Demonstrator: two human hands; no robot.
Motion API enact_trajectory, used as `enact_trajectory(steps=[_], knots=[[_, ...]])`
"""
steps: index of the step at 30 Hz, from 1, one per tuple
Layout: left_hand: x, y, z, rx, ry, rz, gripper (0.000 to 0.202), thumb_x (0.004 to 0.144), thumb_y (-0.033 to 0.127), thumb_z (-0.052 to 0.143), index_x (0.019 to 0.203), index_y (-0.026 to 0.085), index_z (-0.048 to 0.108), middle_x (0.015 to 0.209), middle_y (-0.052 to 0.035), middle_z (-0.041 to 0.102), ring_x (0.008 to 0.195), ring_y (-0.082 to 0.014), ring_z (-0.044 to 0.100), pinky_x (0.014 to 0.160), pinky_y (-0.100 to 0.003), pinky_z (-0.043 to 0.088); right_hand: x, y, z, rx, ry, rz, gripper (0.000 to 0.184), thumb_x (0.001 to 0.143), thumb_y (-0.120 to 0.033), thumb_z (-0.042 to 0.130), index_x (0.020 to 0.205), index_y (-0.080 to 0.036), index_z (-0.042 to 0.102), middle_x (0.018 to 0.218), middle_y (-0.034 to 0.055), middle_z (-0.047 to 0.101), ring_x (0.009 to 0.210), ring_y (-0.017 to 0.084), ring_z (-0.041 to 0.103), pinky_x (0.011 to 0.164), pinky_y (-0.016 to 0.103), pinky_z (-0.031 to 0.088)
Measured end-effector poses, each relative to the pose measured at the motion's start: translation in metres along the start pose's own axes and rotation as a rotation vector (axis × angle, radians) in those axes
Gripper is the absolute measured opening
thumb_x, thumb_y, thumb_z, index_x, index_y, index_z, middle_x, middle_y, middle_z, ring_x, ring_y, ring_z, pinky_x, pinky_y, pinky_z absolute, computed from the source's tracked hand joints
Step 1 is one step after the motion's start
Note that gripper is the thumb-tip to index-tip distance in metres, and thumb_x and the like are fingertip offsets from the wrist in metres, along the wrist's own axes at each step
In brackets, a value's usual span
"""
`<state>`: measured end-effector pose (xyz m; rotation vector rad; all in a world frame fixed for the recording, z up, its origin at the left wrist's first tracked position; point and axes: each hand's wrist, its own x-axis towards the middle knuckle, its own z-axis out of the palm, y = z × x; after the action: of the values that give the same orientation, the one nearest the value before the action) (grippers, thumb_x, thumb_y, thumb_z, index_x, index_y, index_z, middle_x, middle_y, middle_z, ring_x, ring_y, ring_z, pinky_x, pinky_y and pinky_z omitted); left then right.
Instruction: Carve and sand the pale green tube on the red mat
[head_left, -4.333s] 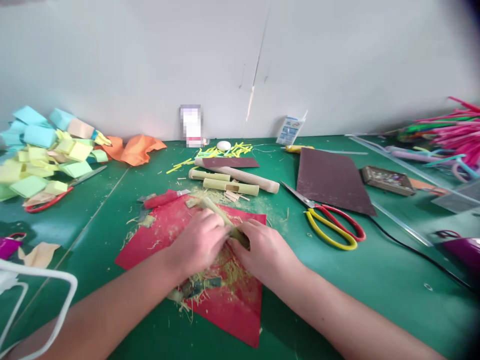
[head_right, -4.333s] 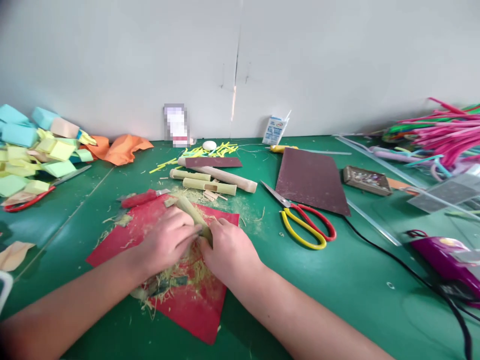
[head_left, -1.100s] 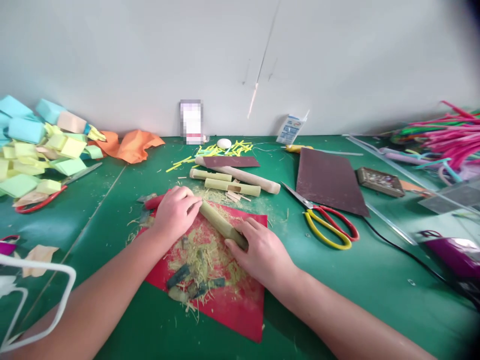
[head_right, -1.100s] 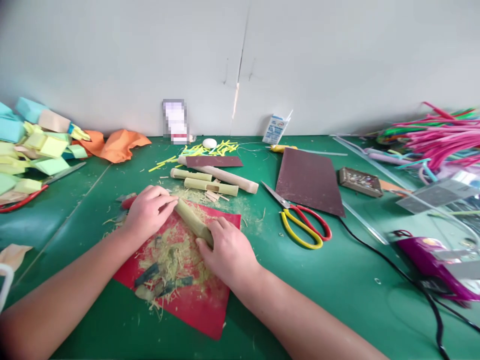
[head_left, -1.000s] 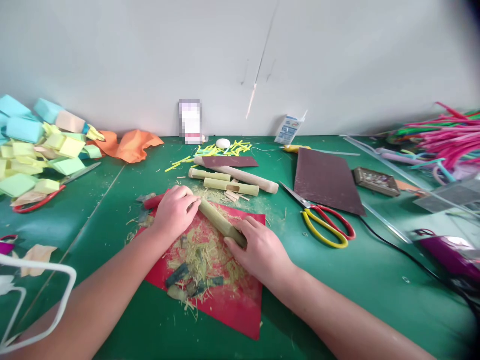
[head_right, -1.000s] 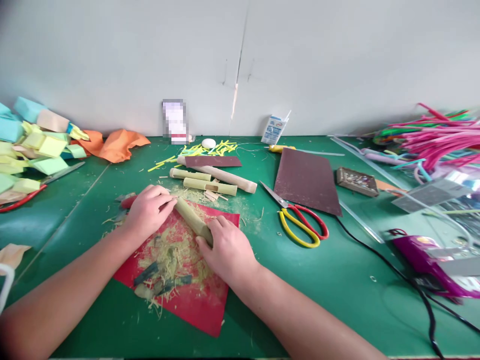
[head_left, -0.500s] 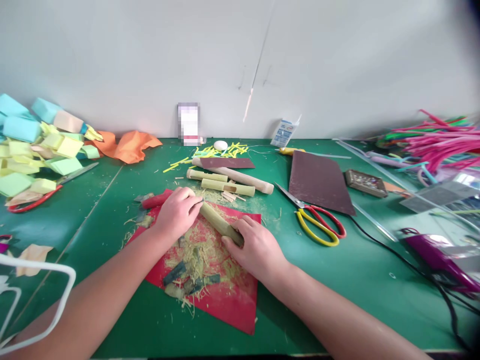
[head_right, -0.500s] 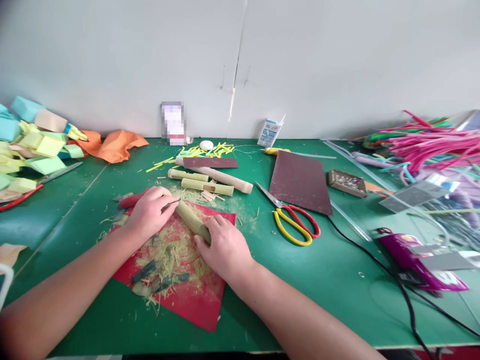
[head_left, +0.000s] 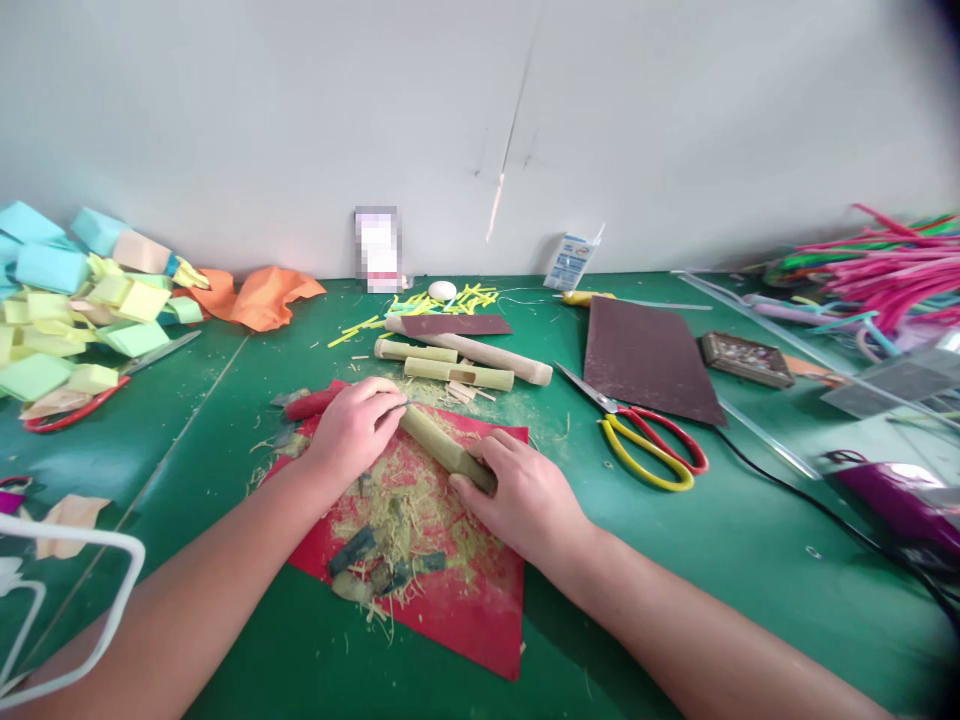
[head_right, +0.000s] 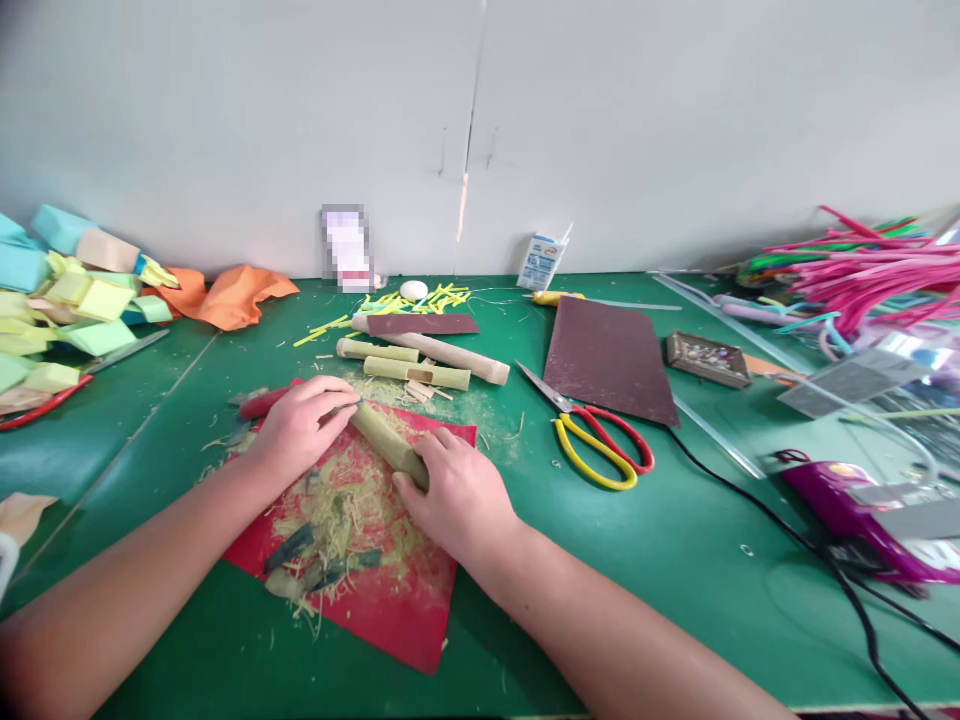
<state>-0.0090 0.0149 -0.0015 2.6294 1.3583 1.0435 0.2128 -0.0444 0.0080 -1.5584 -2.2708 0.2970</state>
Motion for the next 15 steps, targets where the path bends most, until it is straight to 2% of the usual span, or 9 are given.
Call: enact_trajectory(steps=[8, 11, 15], knots=[[-0.002, 0.002, 0.002, -0.016, 0.019, 0.047, 0.014, 0.089, 0.020, 0.052, 0.094, 0.016, 0.065, 0.094, -0.0076, 0.062, 0.087, -0.0177, 0.059, 0.083, -0.035, 0.051, -0.001, 0.006, 0.003, 0.010, 0.047, -0.022, 0.012, 0.077, -0.029, 0.059, 0.072, -0.020, 0.052, 0.077, 0.0007, 0.055, 0.065, 0.013, 0.050, 0.058, 0.026, 0.036], [-0.004, 0.017, 0.006, 0.005, -0.001, 0.037, 0.016, 0.090, 0.018, 0.050, 0.091, 0.015, 0.065, 0.088, -0.0072, 0.062, 0.083, -0.0172, 0.059, 0.080, -0.034, 0.052, 0.000, 0.007, 0.004, 0.027, 0.048, -0.021, 0.013, 0.077, -0.029, 0.059, 0.071, -0.020, 0.052, 0.075, 0.0006, 0.054, 0.064, 0.013, 0.049, 0.057, 0.025, 0.035], [-0.009, 0.042, 0.013, -0.063, -0.051, 0.119, 0.015, 0.090, 0.017, 0.050, 0.091, 0.015, 0.065, 0.089, -0.0072, 0.063, 0.084, -0.0170, 0.058, 0.077, -0.033, 0.052, 0.002, 0.007, 0.004, 0.046, 0.038, -0.012, 0.010, 0.076, -0.026, 0.059, 0.072, -0.020, 0.051, 0.075, 0.0007, 0.054, 0.065, 0.013, 0.049, 0.057, 0.026, 0.035]])
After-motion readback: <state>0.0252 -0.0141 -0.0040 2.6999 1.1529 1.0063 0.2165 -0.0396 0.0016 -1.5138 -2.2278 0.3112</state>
